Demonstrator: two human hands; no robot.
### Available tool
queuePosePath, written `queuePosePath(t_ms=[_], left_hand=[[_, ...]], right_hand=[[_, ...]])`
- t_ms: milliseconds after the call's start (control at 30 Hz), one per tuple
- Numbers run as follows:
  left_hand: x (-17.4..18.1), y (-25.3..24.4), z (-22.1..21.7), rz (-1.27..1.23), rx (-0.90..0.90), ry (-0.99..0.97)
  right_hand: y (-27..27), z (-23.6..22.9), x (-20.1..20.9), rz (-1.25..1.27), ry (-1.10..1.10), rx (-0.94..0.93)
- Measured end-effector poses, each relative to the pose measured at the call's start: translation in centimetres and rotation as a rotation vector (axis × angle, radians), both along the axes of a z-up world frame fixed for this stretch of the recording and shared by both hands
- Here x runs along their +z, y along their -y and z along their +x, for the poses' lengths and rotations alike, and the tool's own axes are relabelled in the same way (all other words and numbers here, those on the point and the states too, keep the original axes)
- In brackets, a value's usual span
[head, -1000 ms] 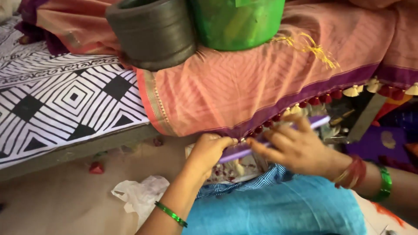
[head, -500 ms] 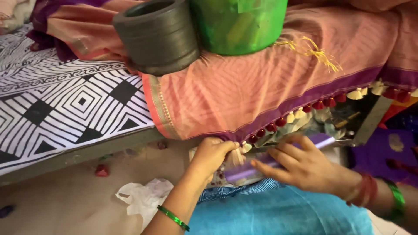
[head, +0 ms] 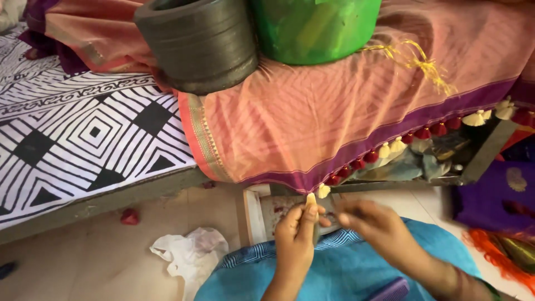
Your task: Attaching tassels to the border of a saree by hand.
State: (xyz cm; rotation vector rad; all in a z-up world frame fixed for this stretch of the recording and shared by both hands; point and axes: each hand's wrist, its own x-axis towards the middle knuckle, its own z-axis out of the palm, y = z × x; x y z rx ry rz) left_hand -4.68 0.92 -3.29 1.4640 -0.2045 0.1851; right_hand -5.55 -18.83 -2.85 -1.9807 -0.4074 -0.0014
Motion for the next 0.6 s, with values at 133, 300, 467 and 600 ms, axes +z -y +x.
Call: queuePosePath(t_ms=[133, 300, 467, 600], left_hand=[[-1.7, 0.3, 0.2, -0.283, -0.162, -0.169], [1.1, -1.8, 0.7, -0.119, -0.170, -0.197], [4.6, -2.8, 1.8, -0.074, -0.095, -0.042], [1.0, -1.2, 3.3, -0.115, -0.110, -0.307]], right_hand=[[-3.6, 4.4, 2.6, 0.929, -0.573, 0.311], [-6.3, 5.6, 1.7, 0.889, -0.577, -0.016], [-7.3, 4.1, -2.1, 0.855, -0.207, -0.071], [-6.9, 3.6, -1.8, 0.566, 0.088, -0.052]])
